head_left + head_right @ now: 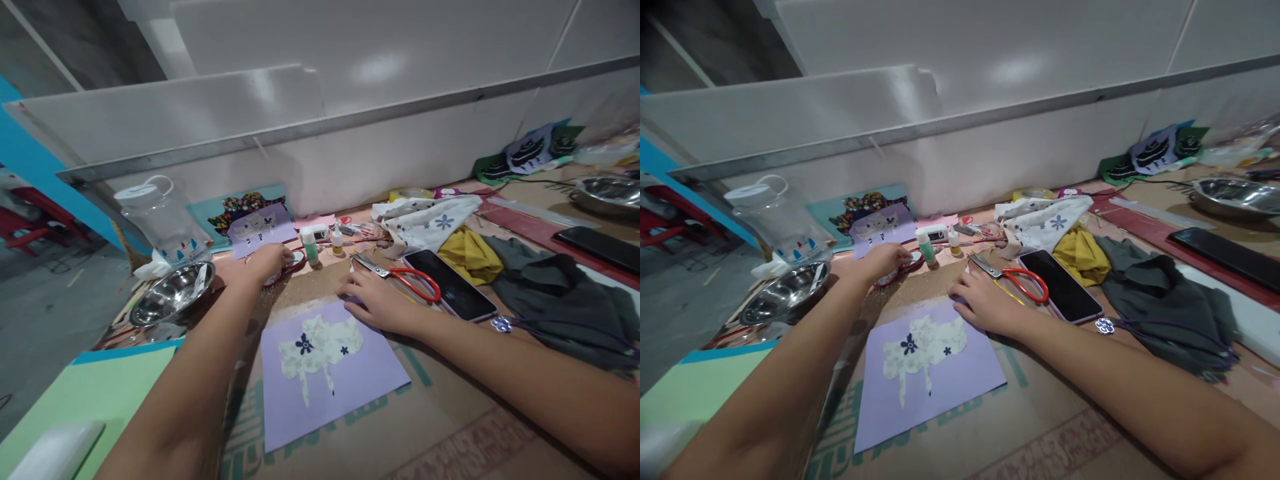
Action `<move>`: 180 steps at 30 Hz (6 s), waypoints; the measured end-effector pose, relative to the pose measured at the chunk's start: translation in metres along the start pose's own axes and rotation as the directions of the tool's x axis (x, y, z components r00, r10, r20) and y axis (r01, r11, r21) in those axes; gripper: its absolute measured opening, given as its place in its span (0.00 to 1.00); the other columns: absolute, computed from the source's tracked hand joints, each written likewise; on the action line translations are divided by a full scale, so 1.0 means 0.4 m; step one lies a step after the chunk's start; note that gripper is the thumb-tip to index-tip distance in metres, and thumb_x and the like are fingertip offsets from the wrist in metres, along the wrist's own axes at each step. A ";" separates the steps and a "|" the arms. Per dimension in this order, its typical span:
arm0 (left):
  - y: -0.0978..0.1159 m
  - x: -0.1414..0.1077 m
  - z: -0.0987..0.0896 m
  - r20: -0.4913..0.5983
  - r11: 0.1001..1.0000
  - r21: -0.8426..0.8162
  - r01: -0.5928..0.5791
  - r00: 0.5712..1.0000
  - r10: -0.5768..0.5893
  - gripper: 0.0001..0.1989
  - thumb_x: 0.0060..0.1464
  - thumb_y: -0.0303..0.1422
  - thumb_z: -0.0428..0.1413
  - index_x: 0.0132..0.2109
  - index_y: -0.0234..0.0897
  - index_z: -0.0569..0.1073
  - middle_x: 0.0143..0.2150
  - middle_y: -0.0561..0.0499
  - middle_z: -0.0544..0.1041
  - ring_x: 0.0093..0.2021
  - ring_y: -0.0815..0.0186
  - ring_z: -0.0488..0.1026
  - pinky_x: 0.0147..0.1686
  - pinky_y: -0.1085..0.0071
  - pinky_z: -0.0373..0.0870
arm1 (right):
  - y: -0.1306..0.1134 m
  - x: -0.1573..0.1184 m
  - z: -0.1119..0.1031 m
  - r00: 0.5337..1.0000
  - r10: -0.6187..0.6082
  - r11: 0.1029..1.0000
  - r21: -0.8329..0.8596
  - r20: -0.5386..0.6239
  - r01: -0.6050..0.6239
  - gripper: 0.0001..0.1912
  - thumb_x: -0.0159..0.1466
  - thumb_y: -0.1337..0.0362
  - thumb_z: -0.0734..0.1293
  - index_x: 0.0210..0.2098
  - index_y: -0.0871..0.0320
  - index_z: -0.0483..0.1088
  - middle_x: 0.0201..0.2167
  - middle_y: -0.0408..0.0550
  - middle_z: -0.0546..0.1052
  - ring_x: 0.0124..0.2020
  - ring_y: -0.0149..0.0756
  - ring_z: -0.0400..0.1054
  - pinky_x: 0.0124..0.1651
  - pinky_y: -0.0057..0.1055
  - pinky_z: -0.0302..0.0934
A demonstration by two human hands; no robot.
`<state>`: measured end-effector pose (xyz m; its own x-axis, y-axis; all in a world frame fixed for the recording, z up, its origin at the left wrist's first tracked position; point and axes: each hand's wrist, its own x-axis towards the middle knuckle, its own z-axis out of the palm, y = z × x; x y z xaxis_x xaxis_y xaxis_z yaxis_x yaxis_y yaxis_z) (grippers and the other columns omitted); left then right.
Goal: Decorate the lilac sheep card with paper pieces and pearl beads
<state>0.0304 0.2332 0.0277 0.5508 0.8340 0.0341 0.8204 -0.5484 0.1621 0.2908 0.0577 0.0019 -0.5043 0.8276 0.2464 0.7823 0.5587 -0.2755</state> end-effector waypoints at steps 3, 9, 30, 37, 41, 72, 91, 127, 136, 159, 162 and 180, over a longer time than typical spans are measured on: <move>0.006 0.000 0.002 0.036 1.000 0.007 0.017 0.999 -0.017 0.16 0.65 0.38 0.56 0.56 0.37 0.72 0.57 0.44 0.73 0.51 0.58 0.74 0.49 0.56 0.76 | 0.001 -0.001 -0.001 1.000 -0.006 1.000 0.006 -0.004 0.006 0.13 0.69 0.63 0.64 0.50 0.59 0.74 0.49 0.58 0.73 0.50 0.50 0.67 0.54 0.49 0.62; 0.024 -0.008 -0.009 0.044 0.997 0.009 0.076 0.996 -0.076 0.17 0.65 0.38 0.56 0.57 0.37 0.71 0.57 0.43 0.73 0.51 0.58 0.74 0.49 0.55 0.75 | -0.002 0.000 -0.004 1.000 0.005 1.000 0.008 0.000 -0.005 0.12 0.68 0.64 0.64 0.49 0.60 0.74 0.49 0.58 0.74 0.51 0.49 0.67 0.55 0.48 0.62; 0.132 -0.348 -0.070 -0.059 0.832 -0.553 0.039 0.995 -0.085 0.16 0.57 0.43 0.54 0.43 0.37 0.78 0.41 0.48 0.82 0.42 0.61 0.78 0.43 0.66 0.73 | -0.004 -0.007 -0.026 0.996 -0.054 0.999 0.007 0.074 0.053 0.20 0.66 0.54 0.69 0.54 0.57 0.73 0.52 0.57 0.72 0.55 0.50 0.64 0.58 0.48 0.61; 0.175 -0.470 -0.045 -0.002 0.799 -0.600 0.053 0.998 -0.068 0.14 0.57 0.40 0.53 0.43 0.40 0.79 0.44 0.47 0.82 0.45 0.58 0.77 0.46 0.64 0.71 | 0.005 -0.012 -0.034 0.991 -0.050 0.999 -0.002 0.128 0.051 0.24 0.64 0.58 0.72 0.58 0.54 0.70 0.55 0.57 0.72 0.57 0.51 0.63 0.60 0.48 0.59; 0.227 -0.514 0.002 0.015 0.776 -0.629 0.048 0.999 -0.050 0.14 0.58 0.38 0.51 0.43 0.39 0.78 0.42 0.47 0.82 0.41 0.60 0.77 0.41 0.67 0.72 | 0.004 -0.015 -0.043 0.989 -0.021 1.000 -0.013 0.144 0.023 0.29 0.63 0.53 0.72 0.60 0.55 0.67 0.56 0.58 0.71 0.57 0.51 0.64 0.58 0.47 0.61; 0.275 -0.559 0.071 0.011 0.704 -0.707 -0.069 0.994 0.108 0.10 0.60 0.29 0.52 0.43 0.40 0.78 0.43 0.49 0.80 0.44 0.63 0.75 0.47 0.69 0.69 | 0.032 -0.015 -0.086 0.865 0.311 0.734 0.479 0.393 -0.481 0.15 0.58 0.54 0.71 0.35 0.61 0.76 0.24 0.43 0.77 0.22 0.33 0.72 0.24 0.26 0.65; 0.295 -0.573 0.082 -0.106 0.695 -0.690 -0.203 0.978 0.180 0.10 0.60 0.26 0.52 0.41 0.39 0.78 0.39 0.49 0.80 0.41 0.65 0.76 0.43 0.71 0.71 | 0.037 0.243 -0.011 0.913 0.405 0.907 0.153 -0.054 -0.393 0.21 0.65 0.52 0.68 0.50 0.60 0.76 0.41 0.54 0.82 0.42 0.44 0.74 0.41 0.29 0.60; 0.283 -0.530 0.088 -0.104 0.833 -0.499 -0.238 0.971 0.214 0.08 0.62 0.29 0.55 0.47 0.38 0.75 0.45 0.47 0.80 0.46 0.60 0.75 0.48 0.64 0.71 | -0.164 -0.107 0.036 0.933 0.356 0.581 0.796 -0.060 -0.171 0.22 0.63 0.55 0.69 0.52 0.55 0.61 0.34 0.43 0.71 0.23 0.29 0.62 0.24 0.27 0.57; 0.274 -0.554 0.083 -0.213 0.905 -0.314 -0.287 0.950 0.228 0.06 0.59 0.29 0.54 0.43 0.38 0.75 0.39 0.48 0.77 0.41 0.62 0.73 0.42 0.66 0.69 | -0.150 -0.107 0.019 0.941 0.316 0.611 0.785 -0.125 -0.101 0.23 0.65 0.55 0.67 0.58 0.55 0.68 0.37 0.45 0.74 0.22 0.26 0.62 0.24 0.27 0.59; 0.279 -0.573 0.111 -0.271 0.922 -0.068 -0.381 0.896 0.351 0.10 0.65 0.31 0.50 0.43 0.39 0.78 0.39 0.47 0.78 0.39 0.61 0.73 0.40 0.65 0.68 | -0.116 -0.083 0.030 0.885 0.449 0.241 0.970 -0.127 0.016 0.23 0.60 0.55 0.74 0.54 0.54 0.74 0.25 0.38 0.66 0.22 0.26 0.59 0.24 0.27 0.66; 0.280 -0.565 0.108 -0.325 0.911 -0.035 -0.411 0.867 0.379 0.12 0.67 0.32 0.50 0.45 0.38 0.78 0.42 0.46 0.78 0.41 0.62 0.73 0.41 0.65 0.69 | -0.127 -0.082 0.028 0.897 0.434 0.198 0.980 -0.083 -0.005 0.26 0.61 0.53 0.73 0.57 0.52 0.72 0.24 0.36 0.63 0.22 0.26 0.58 0.22 0.28 0.68; 0.449 -0.303 0.050 -0.056 0.765 0.150 -0.626 0.767 0.639 0.08 0.60 0.22 0.55 0.35 0.34 0.78 0.43 0.45 0.80 0.49 0.59 0.73 0.53 0.62 0.66 | -0.101 -0.054 0.021 0.829 0.551 -0.007 0.992 -0.102 0.126 0.26 0.55 0.55 0.75 0.51 0.55 0.73 0.38 0.46 0.79 0.34 0.34 0.73 0.33 0.28 0.67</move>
<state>0.1141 0.0321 0.0329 0.9381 0.2929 0.1849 0.3059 -0.9510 -0.0457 0.2670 0.0176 -0.0002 0.0502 0.9878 0.1471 -0.4318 0.1543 -0.8887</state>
